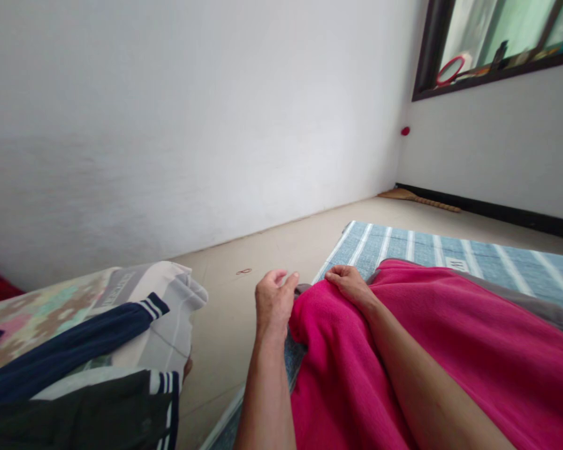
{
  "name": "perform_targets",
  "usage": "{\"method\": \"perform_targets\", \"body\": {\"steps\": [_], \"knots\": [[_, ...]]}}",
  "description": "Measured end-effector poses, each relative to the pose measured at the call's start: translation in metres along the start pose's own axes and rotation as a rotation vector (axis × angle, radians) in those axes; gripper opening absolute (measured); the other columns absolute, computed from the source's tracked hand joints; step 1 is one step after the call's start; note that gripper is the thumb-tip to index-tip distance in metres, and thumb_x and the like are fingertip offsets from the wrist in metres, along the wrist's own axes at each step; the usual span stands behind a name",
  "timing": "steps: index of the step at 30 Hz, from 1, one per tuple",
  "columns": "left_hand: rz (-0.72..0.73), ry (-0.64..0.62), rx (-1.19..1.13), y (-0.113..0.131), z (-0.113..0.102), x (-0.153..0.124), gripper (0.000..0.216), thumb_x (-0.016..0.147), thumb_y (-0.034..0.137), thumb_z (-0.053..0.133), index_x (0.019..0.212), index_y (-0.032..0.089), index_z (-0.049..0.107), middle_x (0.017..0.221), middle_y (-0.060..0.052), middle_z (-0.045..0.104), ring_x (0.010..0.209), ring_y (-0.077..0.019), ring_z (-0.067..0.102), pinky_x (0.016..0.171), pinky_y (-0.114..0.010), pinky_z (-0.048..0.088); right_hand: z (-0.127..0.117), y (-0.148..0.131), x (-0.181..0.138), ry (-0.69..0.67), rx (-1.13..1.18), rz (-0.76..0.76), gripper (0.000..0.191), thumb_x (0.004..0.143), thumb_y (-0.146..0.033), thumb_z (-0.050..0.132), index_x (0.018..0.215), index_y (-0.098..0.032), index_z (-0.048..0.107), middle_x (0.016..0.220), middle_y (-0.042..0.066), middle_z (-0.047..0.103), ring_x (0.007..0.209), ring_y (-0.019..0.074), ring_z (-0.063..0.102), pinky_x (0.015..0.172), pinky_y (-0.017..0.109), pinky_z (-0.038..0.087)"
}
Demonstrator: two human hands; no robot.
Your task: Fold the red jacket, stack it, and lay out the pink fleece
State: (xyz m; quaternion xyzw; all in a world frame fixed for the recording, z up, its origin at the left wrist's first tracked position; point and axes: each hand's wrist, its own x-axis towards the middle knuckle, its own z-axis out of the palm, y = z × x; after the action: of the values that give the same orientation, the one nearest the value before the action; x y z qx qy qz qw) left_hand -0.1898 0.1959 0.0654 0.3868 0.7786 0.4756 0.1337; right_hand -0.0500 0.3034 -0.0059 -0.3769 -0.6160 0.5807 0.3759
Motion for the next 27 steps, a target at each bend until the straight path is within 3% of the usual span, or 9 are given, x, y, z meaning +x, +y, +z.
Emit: {"method": "perform_targets", "body": {"steps": [4,8,13,15,17,22,27], "knots": [[0.064,-0.281,0.053,-0.01,0.017,-0.008,0.035,0.062,0.035,0.074,0.088,0.013,0.068,0.089,-0.008,0.072,0.081,-0.0215,0.067,0.07,-0.028,0.049,0.0,-0.005,-0.003,0.013,0.047,0.021,0.025,0.065,-0.043,0.062,0.063,-0.019,0.057,0.052,-0.004,0.051,0.049,0.0098,0.04,0.048,0.024,0.031],[0.102,-0.442,0.058,-0.01,0.01,-0.011,0.019,0.062,0.032,0.071,0.068,0.016,0.062,0.06,0.002,0.06,0.057,-0.0147,0.054,0.054,-0.025,0.04,-0.014,-0.025,-0.019,-0.047,0.102,0.039,0.031,0.063,-0.047,0.069,0.064,-0.018,0.059,0.053,-0.004,0.053,0.048,0.009,0.041,0.048,0.024,0.03],[0.192,-0.419,0.167,0.006,-0.001,-0.015,0.015,0.06,0.017,0.063,0.059,0.02,0.049,0.053,0.007,0.048,0.053,-0.0112,0.043,0.05,-0.023,0.03,-0.048,-0.058,-0.039,-0.386,0.115,0.038,0.031,0.054,-0.032,0.08,0.077,-0.016,0.067,0.067,-0.001,0.064,0.06,0.0117,0.053,0.059,0.025,0.04],[0.25,-0.373,0.269,0.012,-0.001,-0.017,0.018,0.06,0.014,0.062,0.058,0.021,0.045,0.054,0.007,0.046,0.054,-0.0116,0.042,0.052,-0.023,0.029,-0.056,-0.065,-0.04,-0.433,0.005,0.04,0.028,0.054,-0.026,0.079,0.078,-0.017,0.066,0.069,-0.001,0.064,0.062,0.0129,0.055,0.06,0.025,0.041],[0.299,-0.358,0.328,0.015,-0.001,-0.019,0.021,0.061,0.011,0.061,0.057,0.021,0.042,0.054,0.007,0.044,0.054,-0.0115,0.041,0.053,-0.024,0.028,-0.058,-0.067,-0.037,-0.379,-0.201,0.028,0.022,0.053,-0.018,0.075,0.073,-0.017,0.066,0.066,-0.002,0.063,0.062,0.0138,0.055,0.059,0.025,0.04],[0.307,-0.435,0.311,0.012,-0.005,-0.018,0.024,0.059,0.014,0.064,0.058,0.021,0.042,0.054,0.008,0.041,0.054,-0.0109,0.037,0.051,-0.024,0.025,-0.047,-0.064,-0.028,-0.098,-0.708,-0.117,0.012,0.054,-0.008,0.062,0.059,-0.019,0.06,0.055,-0.004,0.055,0.057,0.0124,0.048,0.053,0.023,0.031],[0.222,-0.533,0.072,0.012,-0.009,-0.017,0.02,0.063,0.035,0.069,0.068,0.017,0.061,0.062,0.003,0.057,0.06,-0.0142,0.05,0.055,-0.025,0.035,-0.045,-0.061,-0.029,-0.129,-0.72,-0.148,0.01,0.057,-0.01,0.057,0.064,-0.018,0.057,0.057,-0.005,0.052,0.057,0.0102,0.047,0.052,0.021,0.031]]}}
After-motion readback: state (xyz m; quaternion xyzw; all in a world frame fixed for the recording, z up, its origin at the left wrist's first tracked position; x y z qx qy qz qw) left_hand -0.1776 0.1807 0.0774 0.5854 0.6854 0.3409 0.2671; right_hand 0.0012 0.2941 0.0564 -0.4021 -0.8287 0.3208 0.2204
